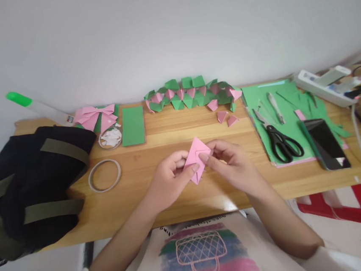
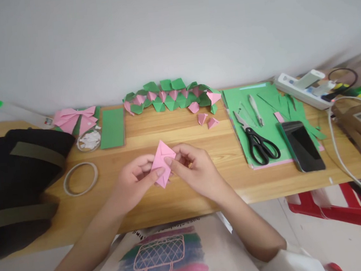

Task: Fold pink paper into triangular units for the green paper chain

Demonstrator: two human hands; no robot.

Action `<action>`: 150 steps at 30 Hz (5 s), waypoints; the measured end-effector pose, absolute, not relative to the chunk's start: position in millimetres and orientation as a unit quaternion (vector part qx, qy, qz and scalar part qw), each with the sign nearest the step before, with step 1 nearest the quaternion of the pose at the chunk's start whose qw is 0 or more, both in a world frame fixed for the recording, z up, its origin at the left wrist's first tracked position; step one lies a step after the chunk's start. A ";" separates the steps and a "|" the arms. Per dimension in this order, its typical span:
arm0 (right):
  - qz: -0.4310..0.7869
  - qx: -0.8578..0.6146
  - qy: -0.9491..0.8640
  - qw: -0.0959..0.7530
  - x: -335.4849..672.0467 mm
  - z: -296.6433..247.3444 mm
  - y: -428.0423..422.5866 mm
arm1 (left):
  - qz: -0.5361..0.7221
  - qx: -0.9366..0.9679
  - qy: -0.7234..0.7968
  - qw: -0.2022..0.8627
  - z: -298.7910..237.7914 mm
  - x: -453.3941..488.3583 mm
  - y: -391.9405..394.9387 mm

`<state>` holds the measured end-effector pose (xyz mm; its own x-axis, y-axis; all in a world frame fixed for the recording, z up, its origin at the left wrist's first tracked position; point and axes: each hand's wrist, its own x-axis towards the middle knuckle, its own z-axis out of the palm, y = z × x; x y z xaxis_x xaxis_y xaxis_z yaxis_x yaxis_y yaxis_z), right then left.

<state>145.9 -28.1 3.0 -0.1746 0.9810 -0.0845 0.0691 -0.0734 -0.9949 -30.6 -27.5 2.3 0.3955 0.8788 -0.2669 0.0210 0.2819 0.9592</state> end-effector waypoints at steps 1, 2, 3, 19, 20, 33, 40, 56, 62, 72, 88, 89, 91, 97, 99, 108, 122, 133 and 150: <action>0.554 -0.489 -0.520 0.428 146.3 3.3 -27.7 | 0.332 0.512 0.441 0.658 4.0 -31.7 -29.4; 0.563 -0.489 -0.503 0.437 146.8 3.4 -27.3 | 0.342 0.525 0.436 0.645 5.3 -32.9 -31.2; 0.571 -0.488 -0.488 0.444 147.5 3.3 -26.8 | 0.351 0.543 0.433 0.628 6.3 -34.0 -32.9; 0.647 -0.466 -0.458 0.394 151.7 7.7 -27.4 | 0.395 0.735 0.483 0.266 3.1 -38.5 -34.2; 0.653 -0.461 -0.458 0.389 151.3 7.5 -27.8 | 0.401 0.715 0.497 0.285 3.0 -37.6 -34.1; 0.606 -0.489 -0.454 0.434 141.7 -4.2 -32.9 | 0.461 0.550 0.539 0.441 0.7 -22.6 -28.6; 0.569 -0.507 -0.450 0.465 136.8 -2.0 -31.3 | 0.452 0.572 0.532 0.430 0.6 -20.3 -30.6; 0.493 -0.568 -0.463 0.469 132.9 -15.1 -27.4 | 0.398 0.800 0.408 0.189 4.0 -23.5 -35.9; 0.525 -0.552 -0.475 0.441 140.9 -13.9 -27.3 | 0.386 0.785 0.462 0.143 6.3 -28.8 -35.8; 0.639 -0.469 -0.435 0.426 150.7 -6.6 -33.4 | 0.469 0.582 0.554 0.366 -4.7 -39.8 -13.4; 0.675 -0.468 -0.389 0.417 154.3 -4.1 -39.4 | 0.277 0.806 0.435 0.291 5.8 -54.4 -20.6; 0.678 -0.464 -0.388 0.417 155.3 -3.9 -39.6 | 0.277 0.803 0.430 0.307 7.2 -56.2 -20.1; 0.687 -0.451 -0.392 0.413 157.6 -4.6 -39.6 | 0.282 0.796 0.415 0.339 9.5 -59.1 -19.4; 0.711 -0.411 -0.430 0.376 161.7 -10.0 -40.0 | 0.399 0.626 0.425 0.518 7.4 -59.8 -17.4; 0.718 -0.393 -0.450 0.358 161.0 -10.0 -40.9 | 0.429 0.569 0.448 0.539 4.0 -56.8 -14.0; 0.660 -0.427 -0.480 0.389 143.4 -16.4 -45.9 | 0.497 0.378 0.519 0.584 -1.0 -35.6 4.2; 0.567 -0.479 -0.507 0.438 119.7 -3.0 -47.4 | 0.488 0.457 0.516 0.536 2.8 -18.2 -28.2; -0.061 -0.494 -0.793 0.352 148.0 66.7 -41.4 | 0.409 0.706 0.533 0.224 15.4 -30.3 -32.3; -0.134 -0.403 -0.786 0.450 140.0 43.4 -51.9 | 0.360 0.838 0.400 -0.084 41.6 -41.4 -52.9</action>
<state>140.0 -51.9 43.4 -0.2709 0.5118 0.8153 0.7537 0.6396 -0.1510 -41.4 -52.9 41.6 0.4201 0.6101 0.6718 0.7318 -0.6655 0.1467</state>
